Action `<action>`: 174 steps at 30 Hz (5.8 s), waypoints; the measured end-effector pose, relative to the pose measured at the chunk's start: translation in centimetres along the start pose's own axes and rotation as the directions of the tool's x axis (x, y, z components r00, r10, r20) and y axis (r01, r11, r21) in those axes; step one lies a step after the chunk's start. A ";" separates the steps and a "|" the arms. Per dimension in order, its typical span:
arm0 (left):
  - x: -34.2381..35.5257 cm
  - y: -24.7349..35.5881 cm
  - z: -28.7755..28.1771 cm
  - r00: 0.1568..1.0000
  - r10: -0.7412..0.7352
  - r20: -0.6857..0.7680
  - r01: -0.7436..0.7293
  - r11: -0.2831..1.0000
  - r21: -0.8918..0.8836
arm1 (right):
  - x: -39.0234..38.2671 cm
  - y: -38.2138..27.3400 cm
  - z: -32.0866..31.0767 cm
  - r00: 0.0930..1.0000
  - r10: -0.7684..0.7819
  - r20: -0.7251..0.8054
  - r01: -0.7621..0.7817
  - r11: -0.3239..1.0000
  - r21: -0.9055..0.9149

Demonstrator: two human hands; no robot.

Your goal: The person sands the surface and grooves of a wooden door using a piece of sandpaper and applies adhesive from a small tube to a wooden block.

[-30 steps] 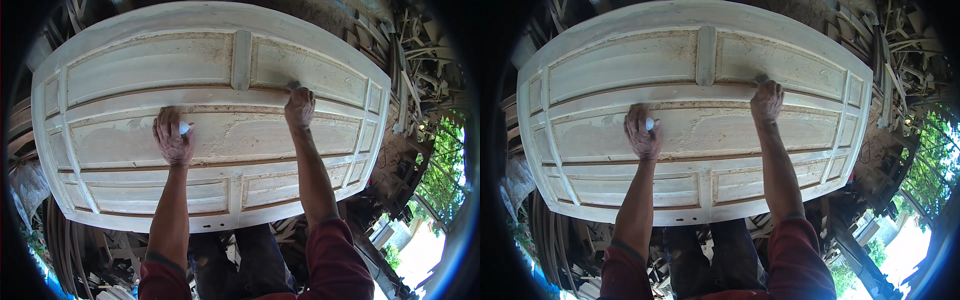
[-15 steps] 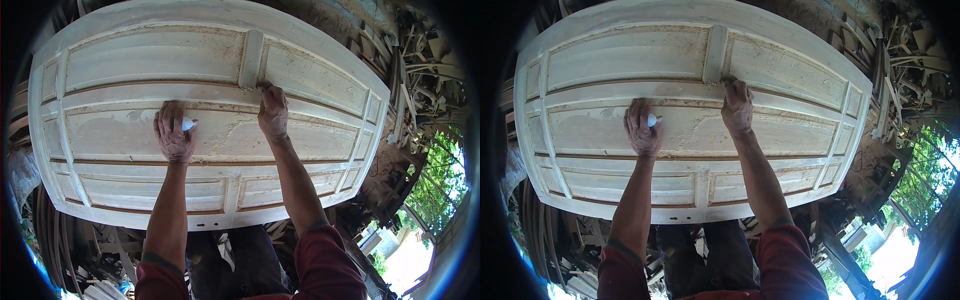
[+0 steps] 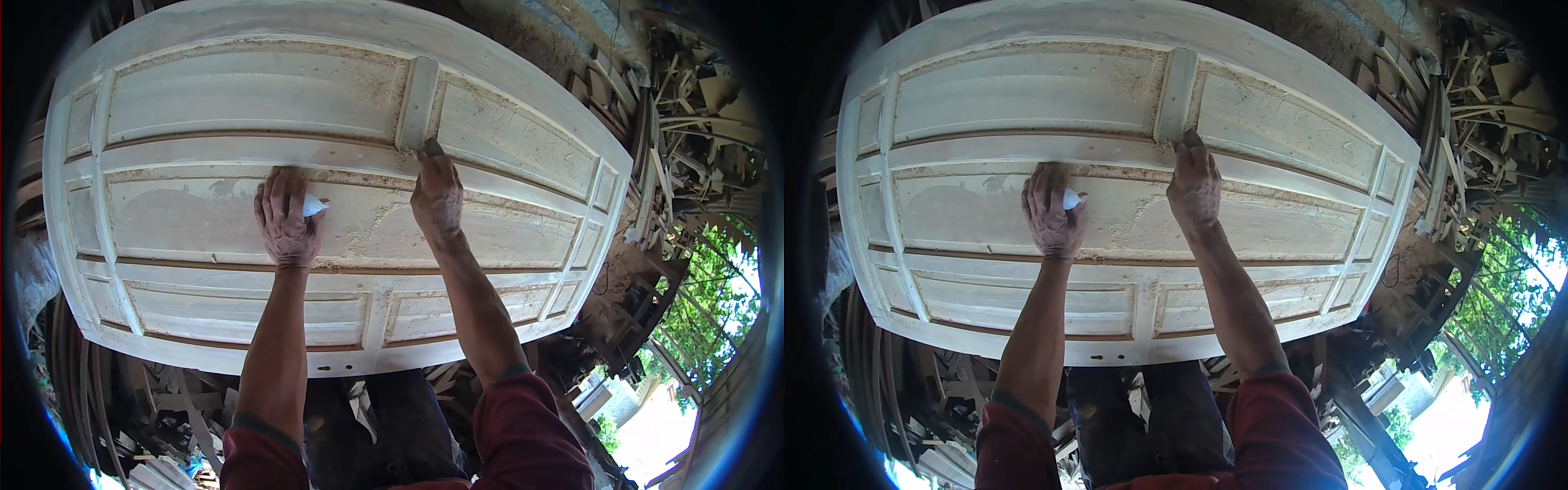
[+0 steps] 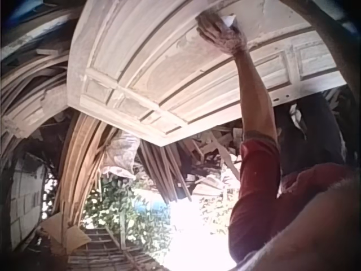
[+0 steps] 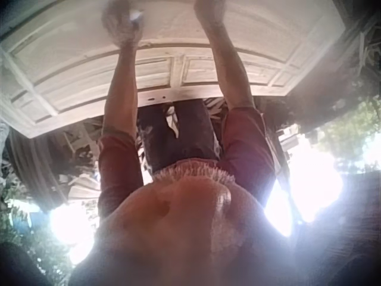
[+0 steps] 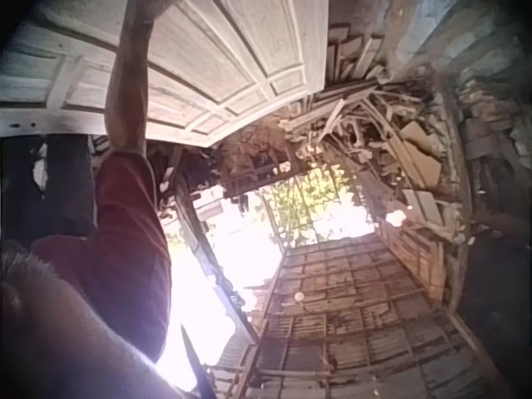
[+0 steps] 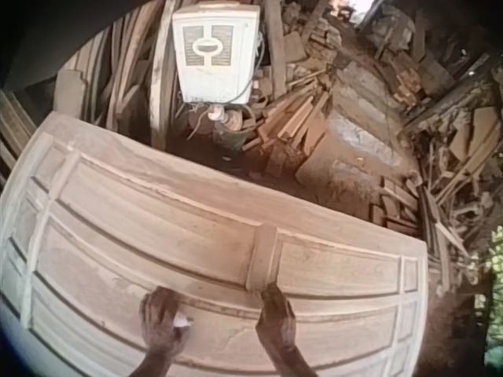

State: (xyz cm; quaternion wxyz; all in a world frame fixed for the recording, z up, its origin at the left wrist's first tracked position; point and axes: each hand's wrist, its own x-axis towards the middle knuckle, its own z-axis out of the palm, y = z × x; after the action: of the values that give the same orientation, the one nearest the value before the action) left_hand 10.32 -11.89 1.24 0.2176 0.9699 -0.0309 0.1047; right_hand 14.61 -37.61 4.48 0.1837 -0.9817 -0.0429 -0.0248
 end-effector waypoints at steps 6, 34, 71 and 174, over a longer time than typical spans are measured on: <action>0.1 0.1 -0.1 1.000 0.002 0.010 -0.001 1.000 -0.014 | -1.5 1.0 0.2 0.981 0.131 -0.140 -0.131 0.991 0.002; -0.2 -0.2 0.0 1.000 -0.001 0.007 0.001 1.000 -0.014 | -0.4 0.6 -1.1 0.951 -0.306 0.045 0.308 0.950 -0.055; 0.3 -0.1 -0.2 1.000 0.000 0.026 0.000 1.000 -0.002 | 15.3 2.9 3.2 0.960 -0.234 -0.152 0.224 0.971 -0.082; 0.1 0.4 0.1 0.998 -0.012 0.060 0.010 1.000 0.027 | 1.9 2.5 -2.7 0.999 -0.029 -0.029 0.030 0.999 0.041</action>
State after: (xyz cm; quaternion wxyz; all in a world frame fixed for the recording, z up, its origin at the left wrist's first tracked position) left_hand 10.43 -12.25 1.37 0.2041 0.9756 -0.0307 0.0749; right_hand 16.60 -40.75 6.20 0.2040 -0.9766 -0.0553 -0.0407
